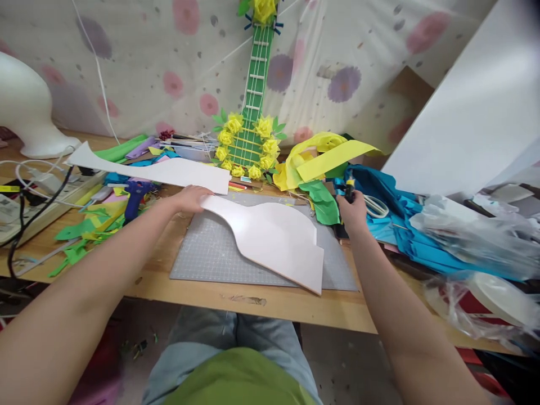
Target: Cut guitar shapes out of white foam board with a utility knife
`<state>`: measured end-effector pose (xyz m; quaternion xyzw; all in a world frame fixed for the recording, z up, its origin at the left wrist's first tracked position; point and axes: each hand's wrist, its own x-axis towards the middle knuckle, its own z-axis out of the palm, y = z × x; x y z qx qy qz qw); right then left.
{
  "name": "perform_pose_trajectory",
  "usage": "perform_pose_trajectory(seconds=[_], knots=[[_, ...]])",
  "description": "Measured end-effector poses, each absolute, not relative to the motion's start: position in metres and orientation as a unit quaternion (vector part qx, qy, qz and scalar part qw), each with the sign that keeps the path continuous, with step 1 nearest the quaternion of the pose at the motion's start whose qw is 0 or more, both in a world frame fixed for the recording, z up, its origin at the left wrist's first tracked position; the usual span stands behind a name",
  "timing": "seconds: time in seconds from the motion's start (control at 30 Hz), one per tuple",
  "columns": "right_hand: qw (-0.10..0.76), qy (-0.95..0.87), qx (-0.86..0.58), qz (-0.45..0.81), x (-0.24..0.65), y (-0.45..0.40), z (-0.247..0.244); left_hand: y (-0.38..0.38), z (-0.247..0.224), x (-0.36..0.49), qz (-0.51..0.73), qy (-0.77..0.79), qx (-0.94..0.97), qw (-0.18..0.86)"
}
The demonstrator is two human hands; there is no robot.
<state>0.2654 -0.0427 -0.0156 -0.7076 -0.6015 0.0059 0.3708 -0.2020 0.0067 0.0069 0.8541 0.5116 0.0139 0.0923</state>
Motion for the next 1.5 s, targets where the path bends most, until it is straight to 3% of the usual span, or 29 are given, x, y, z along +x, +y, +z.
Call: perform_pose_trajectory(seconds=[0.07, 0.27, 0.7, 0.9, 1.27, 1.5], knots=[[0.379, -0.566, -0.73, 0.058, 0.246, -0.05, -0.01, 0.008, 0.006, -0.188, 0.0, 0.494, 0.863, 0.109], [0.251, -0.685, -0.671, 0.133, 0.177, -0.058, -0.003, 0.013, 0.001, -0.162, -0.014, 0.496, 0.863, 0.091], [0.145, -0.78, -0.589, 0.154, 0.131, -0.054, 0.004, -0.038, 0.006, -0.179, 0.017, 0.552, 0.822, 0.137], [0.042, -0.849, -0.512, 0.126, 0.105, -0.055, 0.005, -0.037, 0.0, -0.197, 0.096, 0.523, 0.822, 0.206], [-0.041, -0.884, -0.462, 0.062, 0.074, -0.025, 0.016, -0.033, 0.001, -0.221, 0.119, 0.557, 0.79, 0.225], [-0.064, -0.878, -0.462, 0.11, 0.064, -0.02, 0.017, -0.028, 0.004, -0.242, 0.176, 0.646, 0.707, 0.229]])
